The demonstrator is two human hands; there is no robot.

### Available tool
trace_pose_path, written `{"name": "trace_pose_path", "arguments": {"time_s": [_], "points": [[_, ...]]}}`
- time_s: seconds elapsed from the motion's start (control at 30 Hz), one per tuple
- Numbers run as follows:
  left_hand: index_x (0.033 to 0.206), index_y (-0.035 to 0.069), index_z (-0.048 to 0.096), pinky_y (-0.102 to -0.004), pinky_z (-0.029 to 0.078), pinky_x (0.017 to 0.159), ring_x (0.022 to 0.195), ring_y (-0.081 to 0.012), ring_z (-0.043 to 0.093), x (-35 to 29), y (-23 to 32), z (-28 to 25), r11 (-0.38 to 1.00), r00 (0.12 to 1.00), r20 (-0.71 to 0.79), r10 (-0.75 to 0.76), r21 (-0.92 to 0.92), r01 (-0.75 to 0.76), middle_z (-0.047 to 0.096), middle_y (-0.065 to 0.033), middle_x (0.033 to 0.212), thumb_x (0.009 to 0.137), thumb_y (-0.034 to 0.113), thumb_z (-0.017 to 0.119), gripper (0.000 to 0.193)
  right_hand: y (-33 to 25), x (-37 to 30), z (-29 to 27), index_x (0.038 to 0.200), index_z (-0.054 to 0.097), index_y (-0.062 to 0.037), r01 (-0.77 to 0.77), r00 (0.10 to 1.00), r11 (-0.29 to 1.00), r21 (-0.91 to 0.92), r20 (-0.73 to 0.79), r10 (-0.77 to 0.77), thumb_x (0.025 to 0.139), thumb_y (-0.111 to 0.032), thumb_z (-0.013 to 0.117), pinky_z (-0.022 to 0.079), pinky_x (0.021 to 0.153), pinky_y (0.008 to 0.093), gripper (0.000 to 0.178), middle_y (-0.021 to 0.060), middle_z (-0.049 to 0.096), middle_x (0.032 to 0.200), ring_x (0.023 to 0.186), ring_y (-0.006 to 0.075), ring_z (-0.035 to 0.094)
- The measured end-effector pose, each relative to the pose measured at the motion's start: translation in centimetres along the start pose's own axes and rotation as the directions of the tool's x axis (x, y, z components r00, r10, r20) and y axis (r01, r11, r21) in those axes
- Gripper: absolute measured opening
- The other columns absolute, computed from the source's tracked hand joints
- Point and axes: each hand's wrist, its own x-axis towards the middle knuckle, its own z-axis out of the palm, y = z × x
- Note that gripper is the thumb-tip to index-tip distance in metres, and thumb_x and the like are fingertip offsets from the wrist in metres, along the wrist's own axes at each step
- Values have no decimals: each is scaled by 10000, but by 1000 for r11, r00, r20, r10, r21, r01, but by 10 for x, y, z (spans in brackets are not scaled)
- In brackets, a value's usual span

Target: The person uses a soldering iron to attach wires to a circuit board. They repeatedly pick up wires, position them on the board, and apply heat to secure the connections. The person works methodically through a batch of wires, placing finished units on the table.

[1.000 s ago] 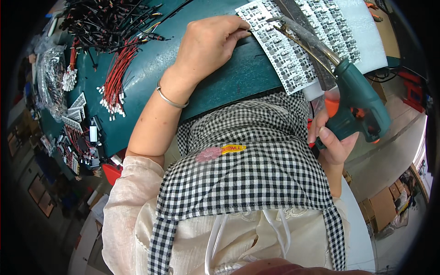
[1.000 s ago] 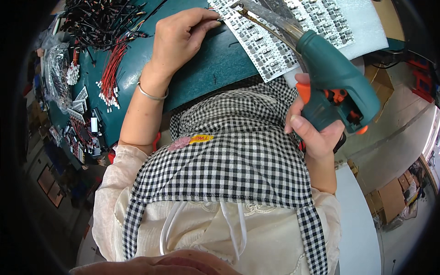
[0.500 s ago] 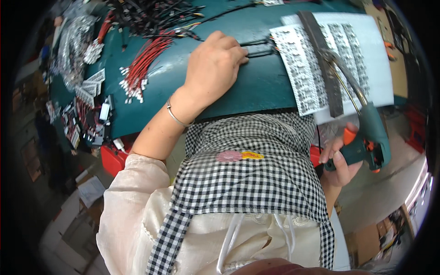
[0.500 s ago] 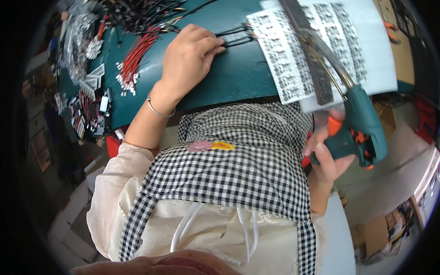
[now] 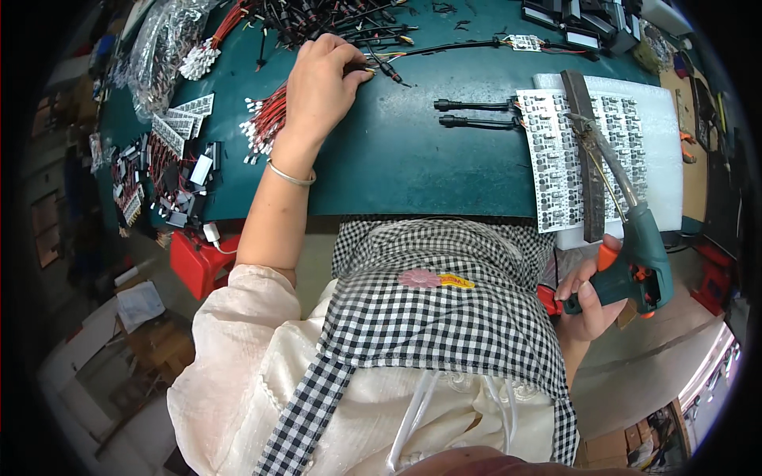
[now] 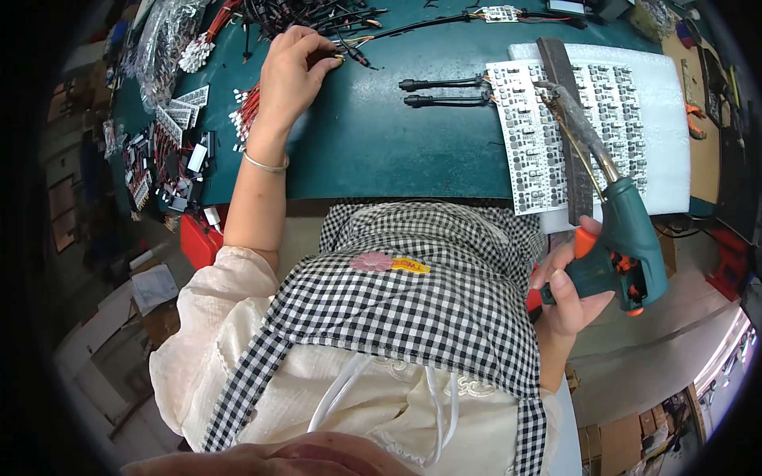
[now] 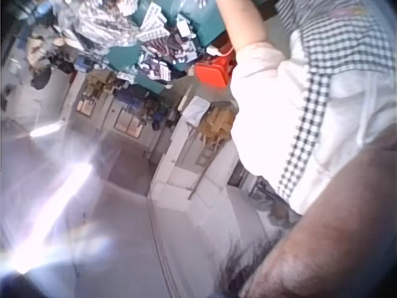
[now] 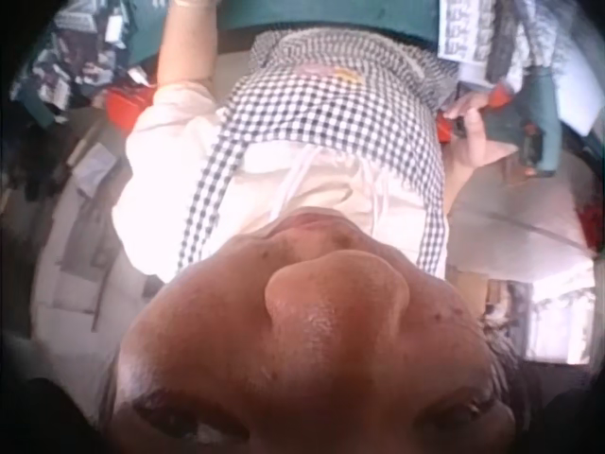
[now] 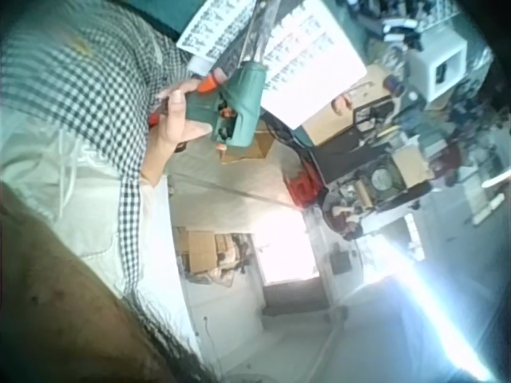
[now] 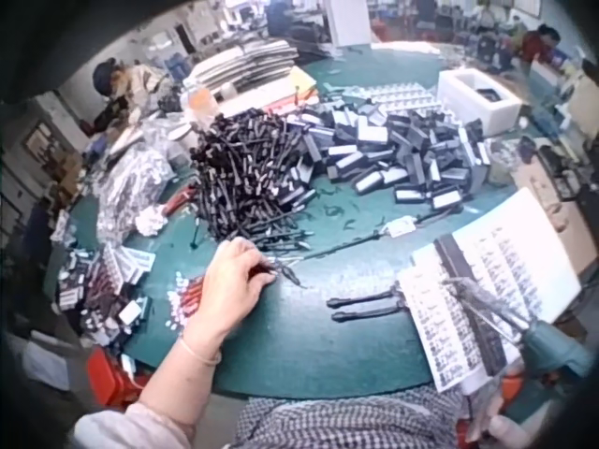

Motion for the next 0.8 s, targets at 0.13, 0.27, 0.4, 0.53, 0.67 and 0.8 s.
{"name": "trace_pose_path", "arguments": {"time_s": [0.13, 0.27, 0.4, 0.53, 0.67, 0.8], "points": [[888, 62, 665, -342, 454, 760, 889, -250, 570, 12, 2, -12, 990, 969, -206, 138, 44, -132, 631, -65, 873, 755, 107, 703, 146, 0, -3, -2, 1259, 346, 123, -11, 1000, 1000, 4, 13, 11, 739, -69, 619, 430, 431, 232, 618, 83, 486, 630, 459, 145, 498], [960, -6, 642, -251, 490, 646, 716, -146, 606, 17, 46, -25, 924, 960, -238, 146, -313, -218, 639, -79, 812, 855, 21, 623, 110, 0, 2, 3, 1277, 335, 120, 21, 1000, 1000, 0, 3, -21, 741, -77, 620, 435, 432, 236, 639, 81, 470, 639, 473, 142, 492], [1033, -33, 578, -180, 404, 466, 540, -72, 499, -1, 113, -26, 320, 967, 255, -2, -916, 242, 601, -65, 726, 943, 81, 525, 154, 1, 16, 14, 1262, 379, 117, 106, 993, 991, -84, -39, -110, 730, -56, 636, 420, 471, 229, 616, 99, 535, 673, 501, 147, 517], [1015, -17, 572, -162, 338, 422, 493, -53, 459, -12, 154, -18, 43, 840, 529, 123, -848, 528, 588, -59, 696, 943, 181, 555, 212, -7, 34, 26, 1270, 394, 114, 194, 980, 968, -159, 85, -182, 754, 62, 617, 470, 531, 235, 564, 117, 582, 741, 584, 138, 555], [999, -20, 560, -163, 350, 432, 526, -49, 479, -22, 173, -13, 3, 787, 581, 207, -805, 593, 603, -70, 729, 919, 139, 591, 181, 1, 42, 28, 1268, 397, 112, 220, 972, 962, -158, 119, -203, 769, 99, 605, 480, 554, 211, 540, 145, 626, 801, 626, 124, 578], [999, -22, 554, -143, 370, 470, 563, -39, 508, -28, 181, -13, 38, 786, 569, 241, -815, 579, 614, -54, 748, 906, 83, 597, 147, 9, 43, 25, 1271, 391, 105, 269, 953, 951, -155, 183, -240, 758, 124, 612, 507, 578, 223, 559, 183, 609, 982, 714, 145, 613]]}}
